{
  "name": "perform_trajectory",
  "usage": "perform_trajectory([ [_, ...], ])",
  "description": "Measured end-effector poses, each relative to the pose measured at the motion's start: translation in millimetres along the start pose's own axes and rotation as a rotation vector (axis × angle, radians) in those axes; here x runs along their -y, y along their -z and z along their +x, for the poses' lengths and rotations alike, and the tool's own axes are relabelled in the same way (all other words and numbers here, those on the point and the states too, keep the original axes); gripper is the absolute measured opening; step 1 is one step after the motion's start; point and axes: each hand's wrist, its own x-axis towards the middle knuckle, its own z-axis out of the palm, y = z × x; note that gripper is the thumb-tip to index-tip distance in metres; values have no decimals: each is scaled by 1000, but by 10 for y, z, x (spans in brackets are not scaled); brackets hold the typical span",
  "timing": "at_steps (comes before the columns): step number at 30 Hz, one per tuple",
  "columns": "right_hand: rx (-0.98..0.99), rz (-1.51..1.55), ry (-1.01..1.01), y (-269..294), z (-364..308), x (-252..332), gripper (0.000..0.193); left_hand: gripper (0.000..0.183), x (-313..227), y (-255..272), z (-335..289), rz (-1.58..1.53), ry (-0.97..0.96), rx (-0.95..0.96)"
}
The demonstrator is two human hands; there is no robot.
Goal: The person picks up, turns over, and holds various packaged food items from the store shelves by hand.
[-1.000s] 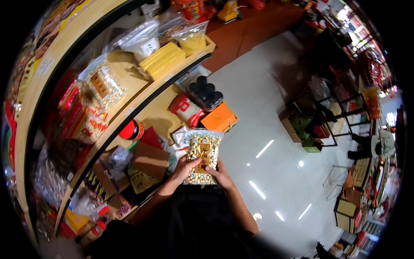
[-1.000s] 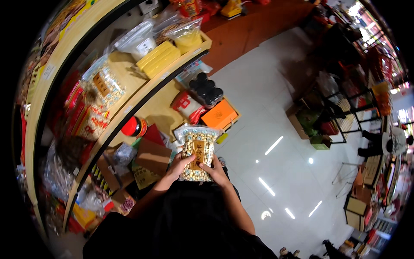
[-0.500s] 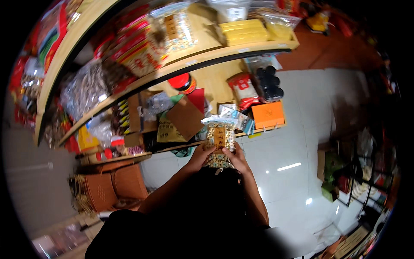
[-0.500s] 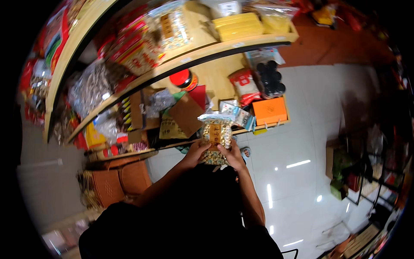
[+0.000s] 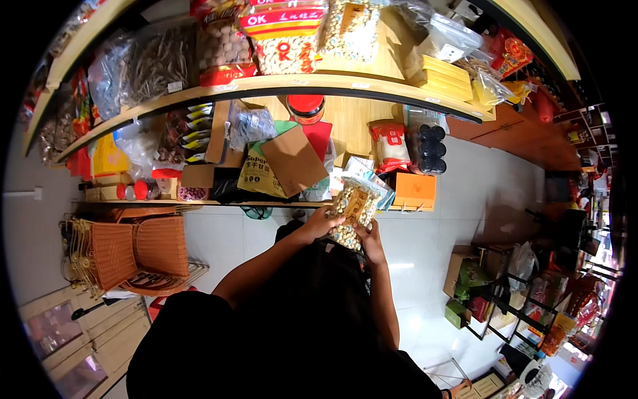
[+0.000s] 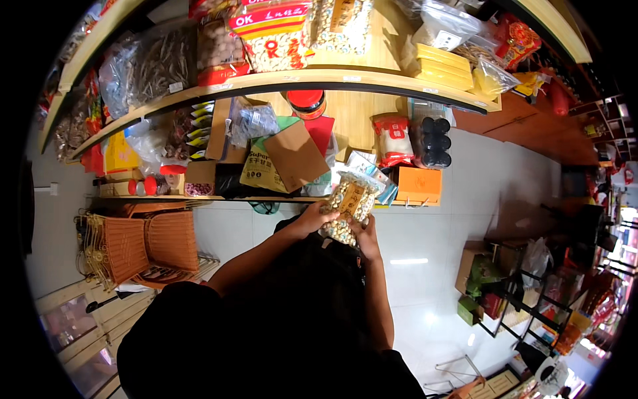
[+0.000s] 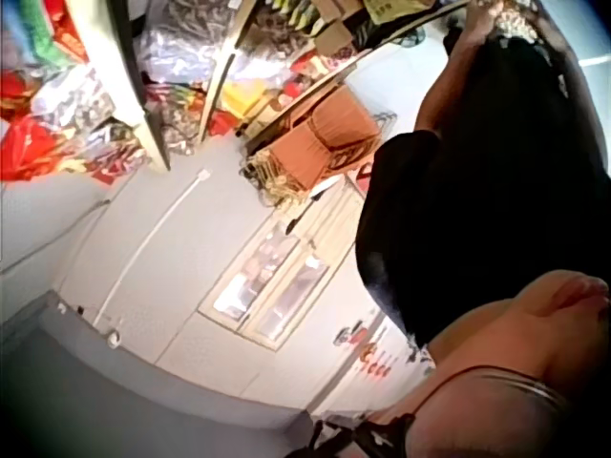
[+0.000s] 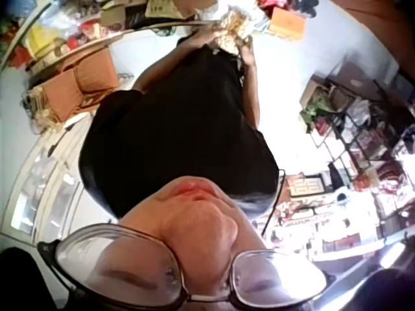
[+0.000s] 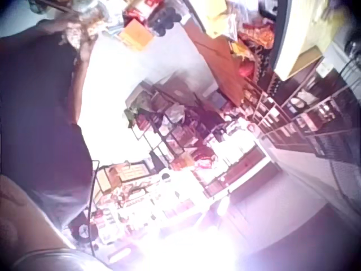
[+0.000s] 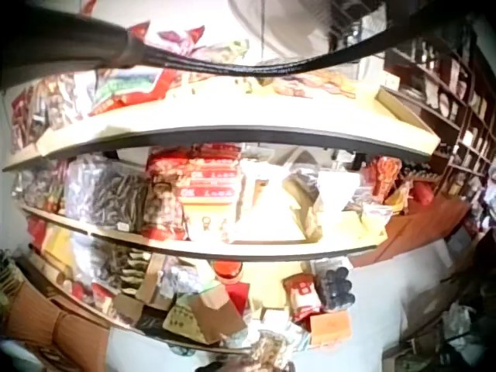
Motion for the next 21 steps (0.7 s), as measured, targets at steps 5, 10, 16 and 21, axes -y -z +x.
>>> perform_trajectory([
  [5, 15, -194, -130, -64, 115, -142, 82, 47, 137, 115, 49, -86, -195, -145],
  [10, 74, -333, -178, -162, 196, -263, 84, 37, 356, 251, 67, -260, 37, -103],
  [16, 116, -461, 39, -87, 574, -150, 80, 58, 231, 195, 308, -162, 9, -127],
  [21, 168, -516, 131, 207, 1173, 121, 76, 83, -103, 77, 759, 74, 201, -143],
])
